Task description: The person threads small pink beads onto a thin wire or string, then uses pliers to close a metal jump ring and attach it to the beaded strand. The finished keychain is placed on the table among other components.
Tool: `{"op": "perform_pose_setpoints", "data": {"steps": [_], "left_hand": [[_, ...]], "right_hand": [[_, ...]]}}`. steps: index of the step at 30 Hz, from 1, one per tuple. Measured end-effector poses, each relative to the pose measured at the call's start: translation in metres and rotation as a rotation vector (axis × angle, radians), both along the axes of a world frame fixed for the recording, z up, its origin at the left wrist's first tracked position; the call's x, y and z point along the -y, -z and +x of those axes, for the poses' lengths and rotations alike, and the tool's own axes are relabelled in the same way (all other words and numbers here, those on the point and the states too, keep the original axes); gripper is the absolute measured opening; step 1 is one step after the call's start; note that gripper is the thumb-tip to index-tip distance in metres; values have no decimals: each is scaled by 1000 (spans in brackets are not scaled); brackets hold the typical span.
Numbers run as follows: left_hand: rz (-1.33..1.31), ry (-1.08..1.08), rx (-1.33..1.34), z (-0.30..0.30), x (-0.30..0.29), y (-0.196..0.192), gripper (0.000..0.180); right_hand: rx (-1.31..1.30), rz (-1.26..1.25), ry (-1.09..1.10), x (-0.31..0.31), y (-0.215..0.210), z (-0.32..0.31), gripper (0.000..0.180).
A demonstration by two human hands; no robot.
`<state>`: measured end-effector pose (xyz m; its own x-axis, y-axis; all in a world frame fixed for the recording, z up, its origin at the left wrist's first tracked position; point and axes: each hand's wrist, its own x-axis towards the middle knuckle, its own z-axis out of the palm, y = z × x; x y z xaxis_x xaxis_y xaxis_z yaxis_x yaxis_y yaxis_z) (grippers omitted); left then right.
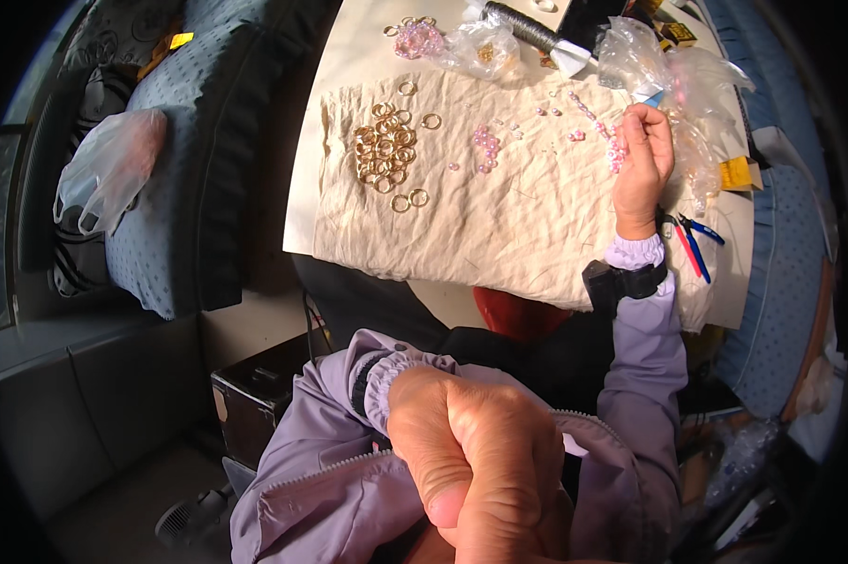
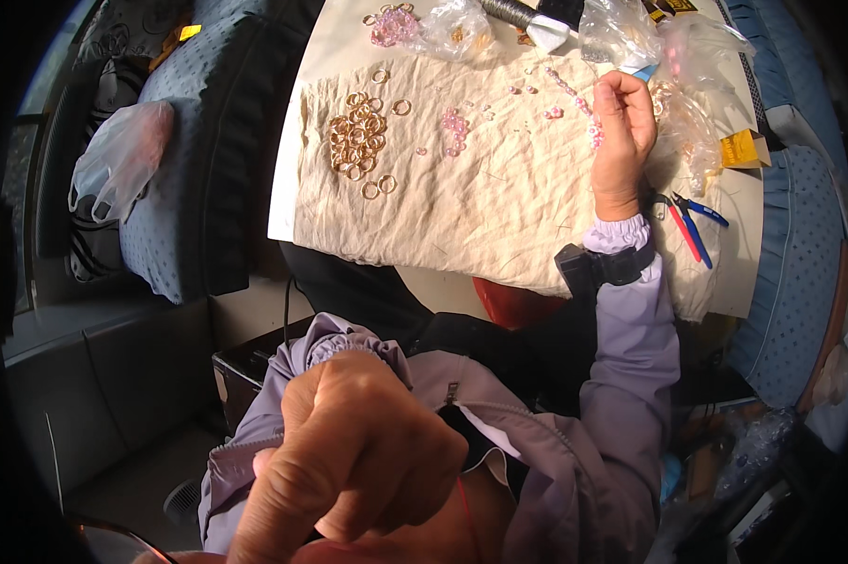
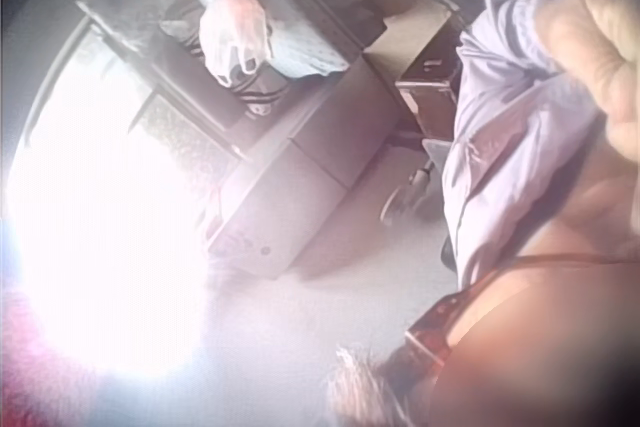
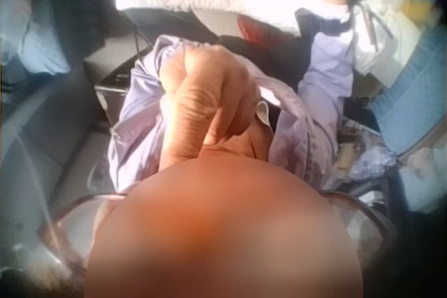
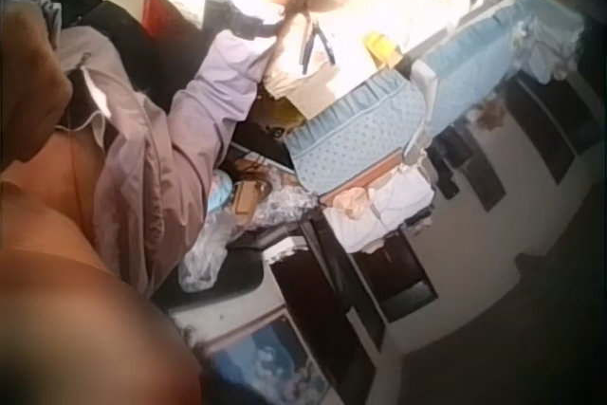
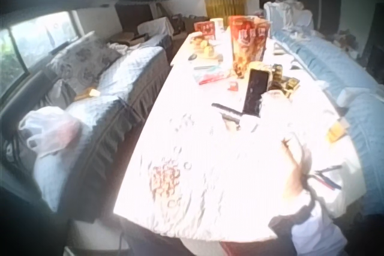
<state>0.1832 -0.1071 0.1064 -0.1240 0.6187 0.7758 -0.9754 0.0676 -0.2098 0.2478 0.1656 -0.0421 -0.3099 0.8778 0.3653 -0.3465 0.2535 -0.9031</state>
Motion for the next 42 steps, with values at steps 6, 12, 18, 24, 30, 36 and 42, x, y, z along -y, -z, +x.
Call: {"op": "perform_pose_setpoints", "data": {"steps": [6,12,18,24,30,36,42], "left_hand": [[-62,-284,-119,-13,-11,-9,25],[-516,-91,-321,-60,-4,0,22],[-833,-45,-276,-67,-1,28,23],[-973,-96,-259,-68,-2,41,27],[-868,-198,-445,-72,5,31,30],[-334,-720,-725,-72,2,9,41],[-327,-897,-907,-63,-3,-25,40]], "right_hand": [[-4,-11,15,0,0,-1,13],[18,-15,29,5,-5,-2,12],[23,-12,16,6,-6,0,12],[27,-6,26,5,-6,-1,13],[39,1,45,9,-9,-2,13],[-22,-9,93,11,-11,-5,10],[-179,39,98,7,-10,-3,10]]}}
